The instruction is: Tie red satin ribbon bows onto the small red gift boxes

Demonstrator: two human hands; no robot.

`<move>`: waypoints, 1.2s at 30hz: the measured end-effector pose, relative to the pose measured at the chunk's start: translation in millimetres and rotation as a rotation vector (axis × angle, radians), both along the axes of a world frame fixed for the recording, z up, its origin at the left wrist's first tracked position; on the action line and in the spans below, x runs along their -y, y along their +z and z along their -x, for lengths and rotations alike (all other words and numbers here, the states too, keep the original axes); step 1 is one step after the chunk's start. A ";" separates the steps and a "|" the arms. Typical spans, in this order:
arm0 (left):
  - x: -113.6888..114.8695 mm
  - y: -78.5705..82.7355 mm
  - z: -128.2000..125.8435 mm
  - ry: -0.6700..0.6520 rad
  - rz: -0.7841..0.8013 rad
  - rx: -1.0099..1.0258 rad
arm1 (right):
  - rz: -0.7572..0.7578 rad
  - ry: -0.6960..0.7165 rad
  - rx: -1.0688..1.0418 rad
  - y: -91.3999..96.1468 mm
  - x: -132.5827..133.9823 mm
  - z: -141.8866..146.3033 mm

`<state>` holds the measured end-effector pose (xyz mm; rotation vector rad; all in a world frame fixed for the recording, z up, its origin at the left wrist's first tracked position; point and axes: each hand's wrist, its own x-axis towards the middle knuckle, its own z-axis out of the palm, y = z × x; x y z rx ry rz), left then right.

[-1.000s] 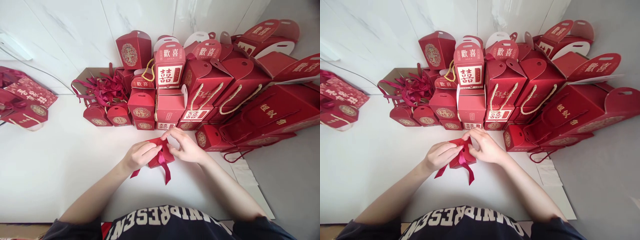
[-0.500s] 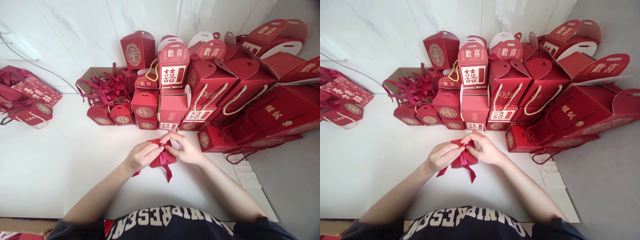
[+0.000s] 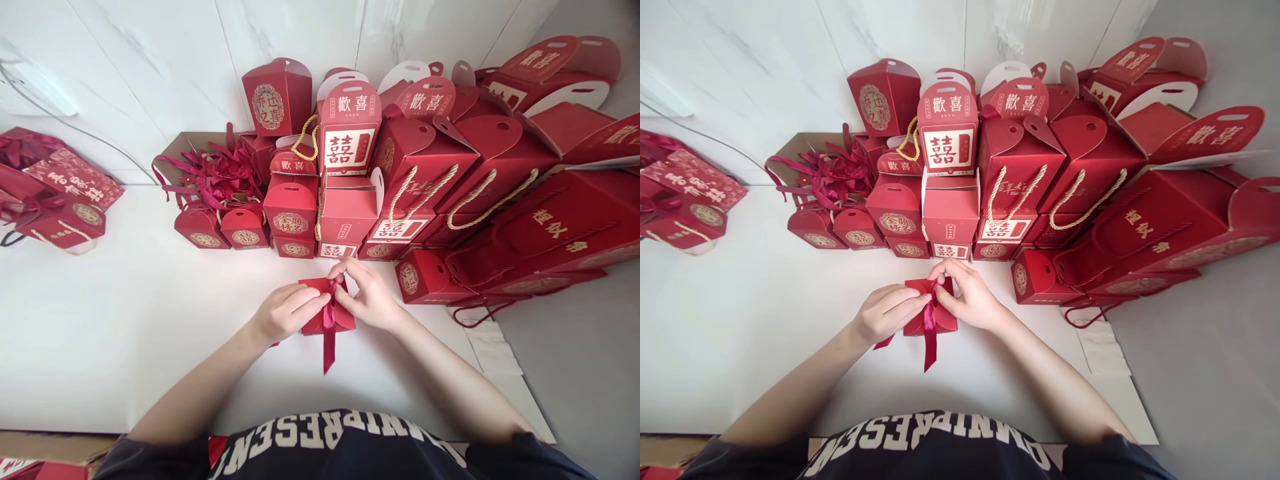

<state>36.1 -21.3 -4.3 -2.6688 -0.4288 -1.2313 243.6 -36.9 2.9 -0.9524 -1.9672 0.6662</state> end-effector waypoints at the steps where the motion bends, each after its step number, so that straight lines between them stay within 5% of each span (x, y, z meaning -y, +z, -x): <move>1: 0.0 -0.6 0.6 0.002 -0.003 -0.007 | -0.089 -0.068 0.061 -2.2 -0.7 0.2; 5: -1.1 -2.1 4.3 -0.013 0.006 -0.027 | -0.432 -0.372 0.395 3.5 -4.0 -16.7; 9: -1.9 1.1 5.8 -0.018 -0.002 -0.051 | -0.294 -0.623 0.542 35.0 3.4 -56.4; 12: -1.9 6.5 4.5 -0.019 -0.026 -0.086 | -0.020 -0.343 0.679 55.6 14.5 -76.6; 16: -1.7 13.9 2.4 -0.015 -0.082 -0.131 | 0.372 0.061 0.478 57.0 14.3 -69.2; 20: -1.3 18.1 1.0 -0.025 -0.112 -0.138 | 0.592 0.002 0.241 32.0 -6.6 -47.6; 26: -1.9 20.2 0.5 -0.034 -0.140 -0.141 | 0.934 0.134 -0.068 2.1 -21.7 -37.0; 32: 1.0 12.4 1.9 -0.015 -0.045 -0.145 | 0.881 0.243 -0.395 15.8 -14.7 -27.1; 36: 8.8 22.3 3.5 0.154 0.556 -0.102 | 0.752 0.229 -0.303 13.6 -15.2 -25.2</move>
